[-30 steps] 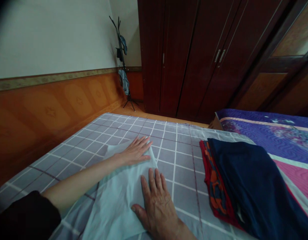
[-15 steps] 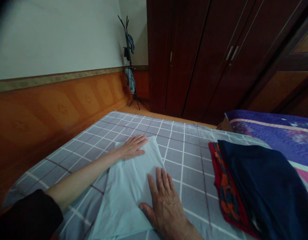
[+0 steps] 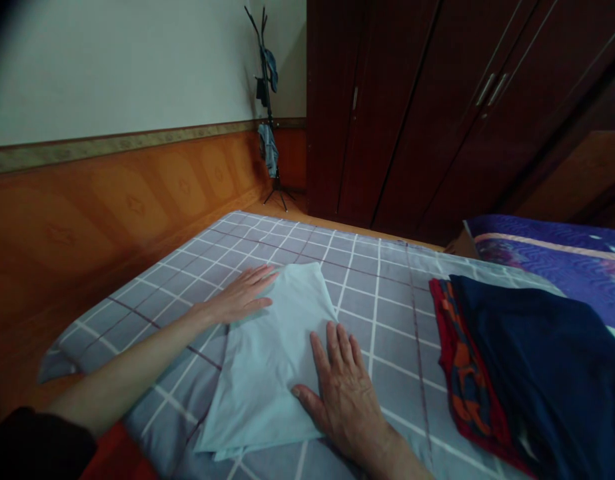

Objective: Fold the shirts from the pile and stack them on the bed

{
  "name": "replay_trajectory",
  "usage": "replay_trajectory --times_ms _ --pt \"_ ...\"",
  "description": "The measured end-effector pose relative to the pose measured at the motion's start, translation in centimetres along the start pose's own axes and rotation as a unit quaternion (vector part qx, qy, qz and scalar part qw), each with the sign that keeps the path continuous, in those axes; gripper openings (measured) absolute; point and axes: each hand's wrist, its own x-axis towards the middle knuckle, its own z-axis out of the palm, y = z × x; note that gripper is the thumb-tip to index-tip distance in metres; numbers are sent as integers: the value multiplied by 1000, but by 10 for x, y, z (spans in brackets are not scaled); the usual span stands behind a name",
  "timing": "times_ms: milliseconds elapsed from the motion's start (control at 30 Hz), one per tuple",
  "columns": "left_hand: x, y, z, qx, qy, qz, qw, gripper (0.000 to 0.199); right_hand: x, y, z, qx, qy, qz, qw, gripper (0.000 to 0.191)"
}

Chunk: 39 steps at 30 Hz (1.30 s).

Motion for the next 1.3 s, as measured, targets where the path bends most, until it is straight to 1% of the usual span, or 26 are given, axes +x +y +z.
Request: replay_trajectory --times_ms 67,100,167,233,300,333,367,433,467,500,600,700,767,833,933,1033,1100,1167,1233,1300 --pt "-16 19 -14 -31 4 31 999 53 1 1 -1 5 -12 -1 1000 71" --pt "-27 29 -22 -48 -4 43 998 47 2 1 -2 8 -16 0 1000 71" --pt "-53 52 -34 -78 -47 66 994 34 4 2 -2 12 -25 5 1000 70" --pt "-80 72 -42 -86 -107 92 986 33 5 6 -2 13 -33 14 999 68" --pt "-105 86 -44 -74 -149 110 980 36 5 10 -6 17 -37 20 999 65" --pt "-115 91 -43 -62 -157 112 979 36 4 13 -10 22 -35 18 999 63" --pt "-123 95 -41 -51 -157 112 980 32 3 14 -16 31 -33 10 999 61" --pt "-134 97 -36 -39 -141 104 984 16 1 14 -29 57 -31 -23 998 60" --pt "-137 97 -34 -42 -129 99 986 9 -1 11 -37 72 -32 -46 996 61" --pt "-138 97 -32 -51 -116 93 988 8 -2 7 -44 89 -36 -70 993 61" --pt "-137 95 -31 -89 -83 58 991 14 -4 -15 -58 143 -46 -119 981 55" --pt "-133 95 -31 -136 -52 8 989 12 -3 -36 -59 177 -44 -116 976 40" --pt "-132 96 -29 -170 -38 -13 985 11 -1 -43 -55 164 -34 -108 980 26" --pt "-132 98 -27 -186 -19 -21 982 11 0 -43 -50 126 -16 -105 986 17" --pt "-135 103 -26 -177 35 -7 984 11 1 -36 -51 61 5 -107 992 21" --pt "-136 108 -25 -162 111 31 980 10 2 -26 -62 29 17 -104 994 24" --pt "-137 111 -23 -145 144 55 977 9 3 -23 -72 22 26 -91 995 24" --pt "-138 113 -18 -106 130 86 982 10 3 -22 -79 19 27 -80 996 23" --pt "-141 115 -13 -59 81 115 988 13 2 -25 -81 23 10 -80 996 23" --pt "-145 116 -9 -28 28 125 991 11 -1 -29 -77 25 -11 -87 996 22"
